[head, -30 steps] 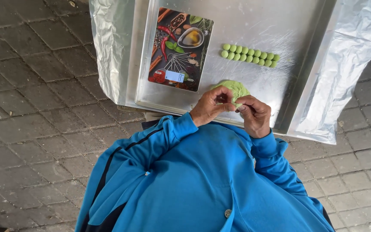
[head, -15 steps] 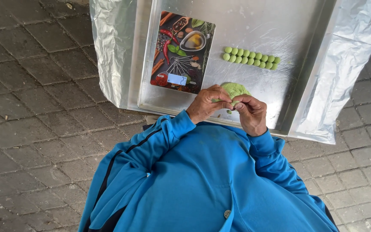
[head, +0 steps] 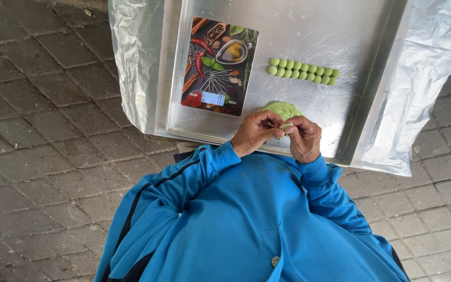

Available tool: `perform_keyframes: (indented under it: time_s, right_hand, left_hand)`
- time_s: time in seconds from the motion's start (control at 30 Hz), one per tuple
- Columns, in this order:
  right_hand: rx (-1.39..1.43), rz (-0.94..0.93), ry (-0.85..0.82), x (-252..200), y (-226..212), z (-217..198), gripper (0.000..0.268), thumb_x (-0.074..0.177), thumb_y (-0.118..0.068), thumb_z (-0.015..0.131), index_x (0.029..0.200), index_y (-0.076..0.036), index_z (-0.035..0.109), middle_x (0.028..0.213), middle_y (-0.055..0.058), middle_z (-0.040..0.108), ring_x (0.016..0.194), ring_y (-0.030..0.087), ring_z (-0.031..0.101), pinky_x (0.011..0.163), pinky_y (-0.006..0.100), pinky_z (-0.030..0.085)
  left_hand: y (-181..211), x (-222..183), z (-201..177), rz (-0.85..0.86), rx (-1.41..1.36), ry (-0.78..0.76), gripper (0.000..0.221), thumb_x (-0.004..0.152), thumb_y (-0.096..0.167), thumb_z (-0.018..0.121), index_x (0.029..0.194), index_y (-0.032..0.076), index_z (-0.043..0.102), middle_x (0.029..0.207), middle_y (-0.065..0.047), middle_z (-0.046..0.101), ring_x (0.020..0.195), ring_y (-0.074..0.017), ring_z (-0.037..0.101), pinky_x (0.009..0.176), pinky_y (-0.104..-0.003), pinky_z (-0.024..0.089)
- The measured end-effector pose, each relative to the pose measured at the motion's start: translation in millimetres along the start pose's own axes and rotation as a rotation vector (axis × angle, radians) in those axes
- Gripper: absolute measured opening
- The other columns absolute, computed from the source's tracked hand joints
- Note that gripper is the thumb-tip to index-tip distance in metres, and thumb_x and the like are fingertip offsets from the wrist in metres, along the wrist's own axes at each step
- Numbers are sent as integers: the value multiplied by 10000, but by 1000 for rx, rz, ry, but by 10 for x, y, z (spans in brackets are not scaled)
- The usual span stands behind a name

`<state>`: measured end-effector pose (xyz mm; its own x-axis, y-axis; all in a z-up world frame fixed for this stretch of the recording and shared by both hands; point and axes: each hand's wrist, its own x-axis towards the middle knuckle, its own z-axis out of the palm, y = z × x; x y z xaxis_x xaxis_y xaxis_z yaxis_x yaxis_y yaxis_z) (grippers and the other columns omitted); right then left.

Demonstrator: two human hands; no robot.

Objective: Shaping small portions of green dough into balls and arranging them on a tray.

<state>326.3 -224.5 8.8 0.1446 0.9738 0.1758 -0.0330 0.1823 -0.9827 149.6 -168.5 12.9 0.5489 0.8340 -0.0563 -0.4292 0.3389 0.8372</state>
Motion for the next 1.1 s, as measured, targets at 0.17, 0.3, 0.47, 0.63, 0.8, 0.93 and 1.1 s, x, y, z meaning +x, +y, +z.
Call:
perform_keyframes:
  time_s: [0.17, 0.3, 0.47, 0.63, 0.8, 0.93, 1.1]
  right_hand:
    - [-173, -13, 69, -176, 510, -101, 435, 1125, -256, 491, 954, 50, 750, 586, 182, 606, 627, 89, 514, 518, 269, 436]
    - [69, 37, -2, -5, -111, 243, 269, 985, -215, 751, 1044, 43, 706, 798, 121, 701, 763, 152, 660, 713, 350, 589]
    - [-206, -40, -59, -1, 22, 130, 321, 1093, -174, 542, 898, 15, 714, 667, 160, 706, 605, 306, 706, 573, 412, 576]
    - [-97, -84, -3, -95, 204, 21, 218, 988, -199, 719, 1007, 15, 681, 761, 155, 686, 653, 256, 673, 623, 424, 588]
    - [13, -210, -52, 46, -47, -31, 249, 985, -151, 698, 1166, 19, 722, 975, 122, 638, 806, 221, 691, 719, 385, 585]
    - [-96, -227, -23, 104, -33, -46, 220, 963, -171, 752, 1046, 32, 742, 975, 177, 603, 813, 278, 625, 749, 429, 527]
    - [-85, -220, 77, 93, -53, -9, 179, 952, -171, 748, 930, 5, 769, 913, 154, 600, 754, 212, 560, 703, 399, 495]
  left_hand:
    - [63, 43, 29, 218, 329, -55, 310, 986, 197, 801, 1243, 36, 733, 923, -118, 691, 884, -141, 672, 805, -312, 581]
    - [176, 135, -16, 279, 265, -39, 145, 996, 108, 759, 1089, -1, 780, 847, -106, 685, 763, -143, 705, 726, -290, 608]
    - [264, 124, 116, 182, 148, -30, 169, 1024, 127, 734, 970, -32, 750, 743, -110, 670, 686, -135, 684, 660, -298, 606]
    - [244, 117, 127, -65, 107, -51, 238, 1034, 261, 742, 922, 53, 708, 766, -16, 595, 722, -44, 563, 656, -225, 523]
    - [-48, 103, 113, -265, -203, 8, 321, 907, 248, 857, 986, 92, 589, 842, -38, 662, 746, -108, 665, 713, -263, 614]
    - [-315, 181, 2, -212, -253, 114, 322, 956, 297, 807, 877, 73, 589, 816, -96, 674, 757, -174, 701, 711, -285, 621]
    - [100, 115, 98, -116, 0, 71, 298, 874, 171, 906, 978, -14, 698, 835, -93, 700, 759, -97, 681, 717, -253, 613]
